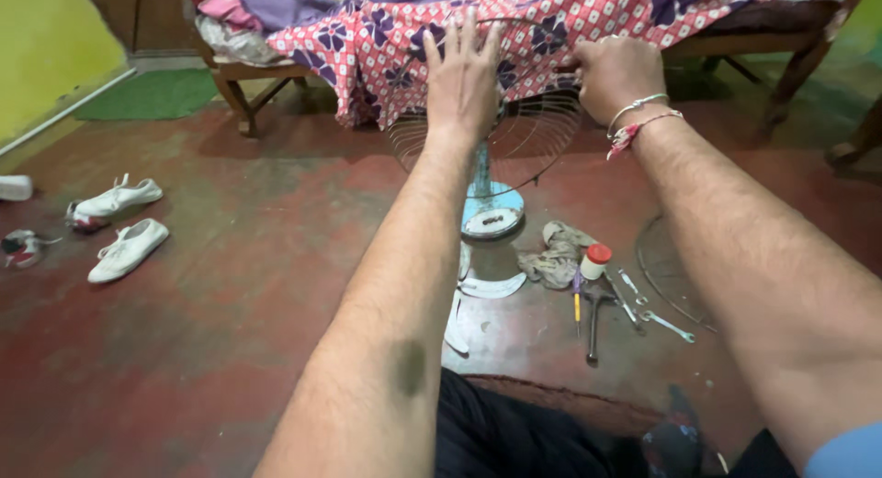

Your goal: The person sits on the floor and wipes fan blades with a cloth, then works on the fan motor hub, fitting a small component onto the motor of a pedestal fan with the guard attached. The person handles the blades one at a time and wipes them before turning to the motor assembly.

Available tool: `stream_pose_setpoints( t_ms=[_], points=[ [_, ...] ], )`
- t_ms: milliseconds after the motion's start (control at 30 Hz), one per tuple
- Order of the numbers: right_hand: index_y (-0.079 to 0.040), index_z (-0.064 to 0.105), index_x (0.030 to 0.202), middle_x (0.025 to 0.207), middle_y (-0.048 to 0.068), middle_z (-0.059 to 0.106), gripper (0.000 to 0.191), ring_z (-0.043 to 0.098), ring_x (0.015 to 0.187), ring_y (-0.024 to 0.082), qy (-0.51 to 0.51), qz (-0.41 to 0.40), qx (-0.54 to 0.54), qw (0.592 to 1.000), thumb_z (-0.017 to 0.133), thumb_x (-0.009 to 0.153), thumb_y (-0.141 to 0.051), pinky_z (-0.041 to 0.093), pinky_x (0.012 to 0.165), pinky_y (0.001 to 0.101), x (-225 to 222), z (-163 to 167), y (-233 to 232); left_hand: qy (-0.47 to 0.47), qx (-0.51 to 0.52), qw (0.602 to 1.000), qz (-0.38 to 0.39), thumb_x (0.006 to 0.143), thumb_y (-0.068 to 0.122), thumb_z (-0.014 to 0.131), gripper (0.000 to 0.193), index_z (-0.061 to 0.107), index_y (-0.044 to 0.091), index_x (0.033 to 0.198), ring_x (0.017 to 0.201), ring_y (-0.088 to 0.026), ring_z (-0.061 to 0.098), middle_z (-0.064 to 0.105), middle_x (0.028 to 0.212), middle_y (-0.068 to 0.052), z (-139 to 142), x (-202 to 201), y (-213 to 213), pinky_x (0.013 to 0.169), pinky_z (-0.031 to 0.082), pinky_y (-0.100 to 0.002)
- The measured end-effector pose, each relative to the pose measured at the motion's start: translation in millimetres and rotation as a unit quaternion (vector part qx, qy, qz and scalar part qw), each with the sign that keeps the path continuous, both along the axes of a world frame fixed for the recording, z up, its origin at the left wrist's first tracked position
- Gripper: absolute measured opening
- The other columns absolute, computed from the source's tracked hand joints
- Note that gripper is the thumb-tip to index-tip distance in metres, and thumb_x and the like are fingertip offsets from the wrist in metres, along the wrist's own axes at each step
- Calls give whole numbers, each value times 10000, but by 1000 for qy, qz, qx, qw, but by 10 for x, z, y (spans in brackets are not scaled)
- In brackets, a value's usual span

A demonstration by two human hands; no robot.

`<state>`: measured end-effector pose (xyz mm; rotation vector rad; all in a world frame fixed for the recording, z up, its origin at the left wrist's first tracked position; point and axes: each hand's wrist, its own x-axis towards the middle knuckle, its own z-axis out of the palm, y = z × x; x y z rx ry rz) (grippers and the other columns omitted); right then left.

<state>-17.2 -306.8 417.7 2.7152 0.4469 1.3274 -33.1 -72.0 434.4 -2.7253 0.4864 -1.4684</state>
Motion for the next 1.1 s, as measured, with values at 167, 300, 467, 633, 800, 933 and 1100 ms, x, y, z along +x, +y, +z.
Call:
stream_pose_setpoints(
  t_ms=[167, 300, 467, 633, 800, 933, 1100],
  points=[
    [-180, 787, 985, 879, 114, 740, 106, 719, 843, 316, -33, 17, 13, 999, 692, 942, -204, 544, 714, 470, -59, 325, -127, 23, -6, 1000, -7, 766, 317, 829, 886, 428, 145, 1538, 1476, -388, 376, 352, 1610, -198, 332, 7, -88, 1208, 228, -642],
    [-197, 793, 993, 872, 118, 736, 131, 717, 843, 322, -45, 4, 4, 999, 684, 926, -169, 544, 719, 471, -142, 489, -331, -4, -2, 1000, -28, 791, 342, 822, 859, 425, 139, 1526, 1458, -397, 378, 358, 1593, -209, 543, 22, -275, 1196, 205, -666],
    [-172, 784, 980, 890, 120, 741, 113, 716, 849, 330, -81, -5, 30, 996, 692, 918, -154, 545, 735, 473, -259, 664, -529, -7, 10, 999, -39, 798, 296, 803, 859, 410, 159, 1550, 1486, -385, 360, 351, 1613, -205, 697, 15, -477, 1218, 200, -624],
    [-125, 765, 959, 899, 130, 732, 77, 710, 845, 341, -131, 2, 46, 990, 707, 930, -166, 544, 740, 472, -448, 919, -579, -35, 40, 998, -19, 857, 198, 721, 814, 365, 175, 1589, 1500, -385, 324, 297, 1641, -205, 927, -50, -624, 1234, 169, -619],
    [-121, 776, 979, 898, 121, 737, 98, 720, 848, 324, -185, 43, 48, 981, 687, 939, -123, 538, 719, 462, -527, 1295, -488, 8, 33, 999, -19, 850, 286, 725, 842, 331, 158, 1582, 1516, -386, 282, 252, 1647, -204, 1179, -164, -650, 1234, 138, -624],
    [-126, 788, 1005, 888, 130, 735, 97, 718, 812, 311, -174, 57, 55, 982, 694, 996, -149, 540, 712, 453, -530, 1554, -436, -90, 78, 991, 59, 834, 106, 681, 832, 358, 167, 1597, 1515, -370, 302, 277, 1650, -212, 1367, -236, -567, 1218, 156, -648],
    [-148, 803, 1002, 899, 107, 749, 101, 715, 803, 309, -232, 100, 50, 966, 727, 935, -139, 533, 691, 453, -495, 1653, -303, -85, 56, 994, 29, 836, 206, 707, 812, 380, 109, 1573, 1508, -371, 321, 304, 1651, -190, 1358, -375, -399, 1236, 135, -670]
  ],
)
